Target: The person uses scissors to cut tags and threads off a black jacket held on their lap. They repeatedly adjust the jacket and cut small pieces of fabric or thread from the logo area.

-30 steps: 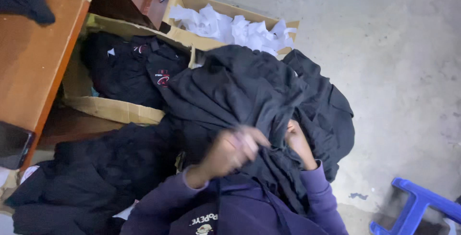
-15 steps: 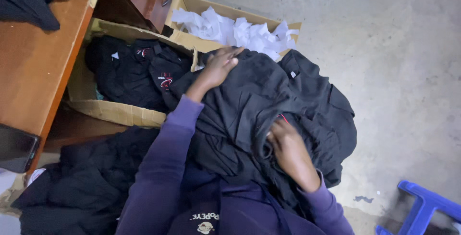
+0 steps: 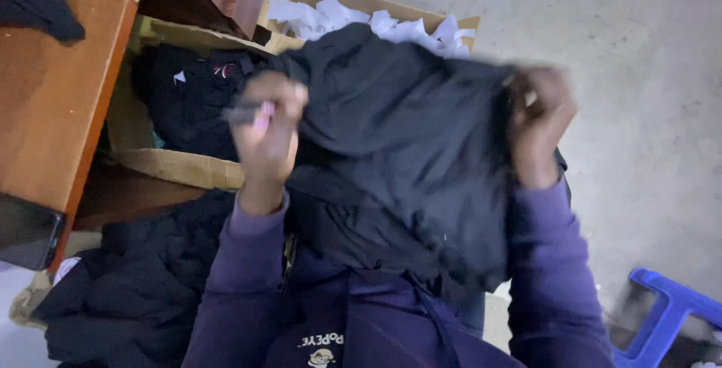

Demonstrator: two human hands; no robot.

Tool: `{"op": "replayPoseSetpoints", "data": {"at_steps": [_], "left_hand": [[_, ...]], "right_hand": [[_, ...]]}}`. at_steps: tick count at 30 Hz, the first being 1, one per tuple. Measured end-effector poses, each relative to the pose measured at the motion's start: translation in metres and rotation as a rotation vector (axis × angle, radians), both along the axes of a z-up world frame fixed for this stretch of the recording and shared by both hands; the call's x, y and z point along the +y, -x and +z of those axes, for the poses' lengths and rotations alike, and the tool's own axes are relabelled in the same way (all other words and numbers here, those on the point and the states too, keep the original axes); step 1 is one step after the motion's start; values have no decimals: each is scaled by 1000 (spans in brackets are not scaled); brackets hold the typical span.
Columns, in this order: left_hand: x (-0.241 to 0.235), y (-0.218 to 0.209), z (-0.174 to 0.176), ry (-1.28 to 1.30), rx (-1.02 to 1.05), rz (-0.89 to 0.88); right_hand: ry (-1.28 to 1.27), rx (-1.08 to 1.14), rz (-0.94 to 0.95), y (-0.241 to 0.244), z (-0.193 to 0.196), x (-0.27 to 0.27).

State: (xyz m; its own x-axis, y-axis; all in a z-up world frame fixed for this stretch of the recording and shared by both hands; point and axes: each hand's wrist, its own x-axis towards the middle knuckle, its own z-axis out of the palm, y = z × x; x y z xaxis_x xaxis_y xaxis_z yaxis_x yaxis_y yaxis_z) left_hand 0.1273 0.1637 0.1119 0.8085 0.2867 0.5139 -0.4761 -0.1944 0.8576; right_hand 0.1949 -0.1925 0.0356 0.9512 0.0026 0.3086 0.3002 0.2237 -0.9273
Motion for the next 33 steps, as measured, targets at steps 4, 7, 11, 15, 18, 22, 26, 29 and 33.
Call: {"op": "replayPoseSetpoints", "data": {"at_steps": [4,7,11,15,18,22,26,29,33], "left_hand": [[-11,51,4,-190,72,-852],[-37,86,-43,-509,245,-1401],[-26,108,-36,-536,342,-1450],[-12,109,-9,-474,383,-1155],[-31,91,-14,-908,5,-216],[-41,77,-70,-732,355,-227],[-61,98,-67,-276,359,-239],[-79,129,-64,-102,373,-187],[-116,149,-60,-259,360,-411]], "right_hand": [[535,-210,-580,-29,31,2],[570,42,-440,-2,-2,-28],[374,309,-291,75,2,-20],[530,559,-152,129,19,3],[813,567,-139,153,34,19],[1012,316,-320,178,53,18],[653,616,192,193,16,25],[223,706,314,222,-109,1],[-333,706,98,183,-42,55]]}}
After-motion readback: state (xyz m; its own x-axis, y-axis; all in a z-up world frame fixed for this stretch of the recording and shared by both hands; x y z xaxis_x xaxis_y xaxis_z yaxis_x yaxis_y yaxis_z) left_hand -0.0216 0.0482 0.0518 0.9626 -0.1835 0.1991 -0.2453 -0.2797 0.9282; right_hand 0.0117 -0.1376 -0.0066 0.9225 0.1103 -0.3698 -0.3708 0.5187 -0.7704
